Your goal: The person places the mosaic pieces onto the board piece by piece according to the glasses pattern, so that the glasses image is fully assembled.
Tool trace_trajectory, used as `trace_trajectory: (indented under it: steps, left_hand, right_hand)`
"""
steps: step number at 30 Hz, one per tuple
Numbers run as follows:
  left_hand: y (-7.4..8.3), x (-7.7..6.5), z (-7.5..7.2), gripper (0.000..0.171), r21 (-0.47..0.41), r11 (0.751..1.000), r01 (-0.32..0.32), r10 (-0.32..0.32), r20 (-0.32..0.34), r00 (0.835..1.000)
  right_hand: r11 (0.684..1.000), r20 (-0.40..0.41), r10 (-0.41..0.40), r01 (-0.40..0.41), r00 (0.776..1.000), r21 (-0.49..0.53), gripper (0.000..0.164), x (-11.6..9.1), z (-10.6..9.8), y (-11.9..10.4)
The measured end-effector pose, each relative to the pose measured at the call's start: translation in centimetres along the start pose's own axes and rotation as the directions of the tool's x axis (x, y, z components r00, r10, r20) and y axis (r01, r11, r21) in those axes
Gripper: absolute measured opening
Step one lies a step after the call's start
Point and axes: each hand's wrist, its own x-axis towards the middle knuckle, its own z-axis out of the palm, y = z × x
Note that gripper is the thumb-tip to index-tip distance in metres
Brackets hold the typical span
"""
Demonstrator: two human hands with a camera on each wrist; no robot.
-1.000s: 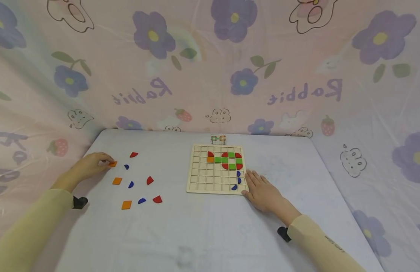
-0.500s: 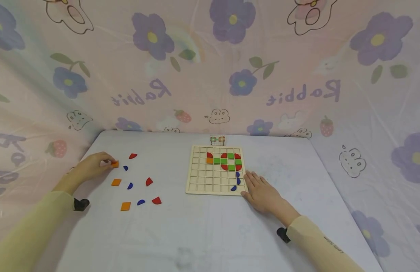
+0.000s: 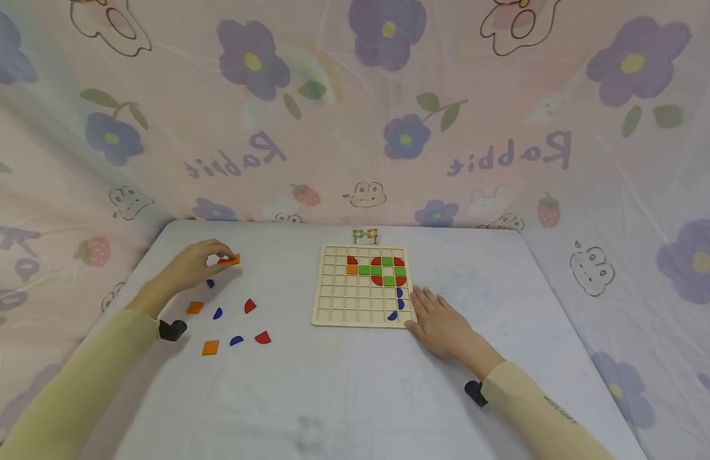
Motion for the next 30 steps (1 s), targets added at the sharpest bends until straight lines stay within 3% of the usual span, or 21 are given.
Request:
trace_trajectory:
  steps: [14, 30]
  left_hand:
    - [6.9, 5.8, 2.9, 0.022, -0.09, 0.986, -0.14, 0.14, -0.012, 0.99]
    - [11.9, 11.5, 7.2, 0.021, -0.128, 0.971, -0.203, 0.211, 0.051, 0.976]
  right_hand:
    - [1.0, 0.017, 0.003, -0.003, 1.0, -0.002, 0.073, 0.1, 0.0, 0.0]
    - [1.0, 0.0, -0.006, 0.006, 1.0, 0.009, 0.072, 0.0, 0.2, 0.3]
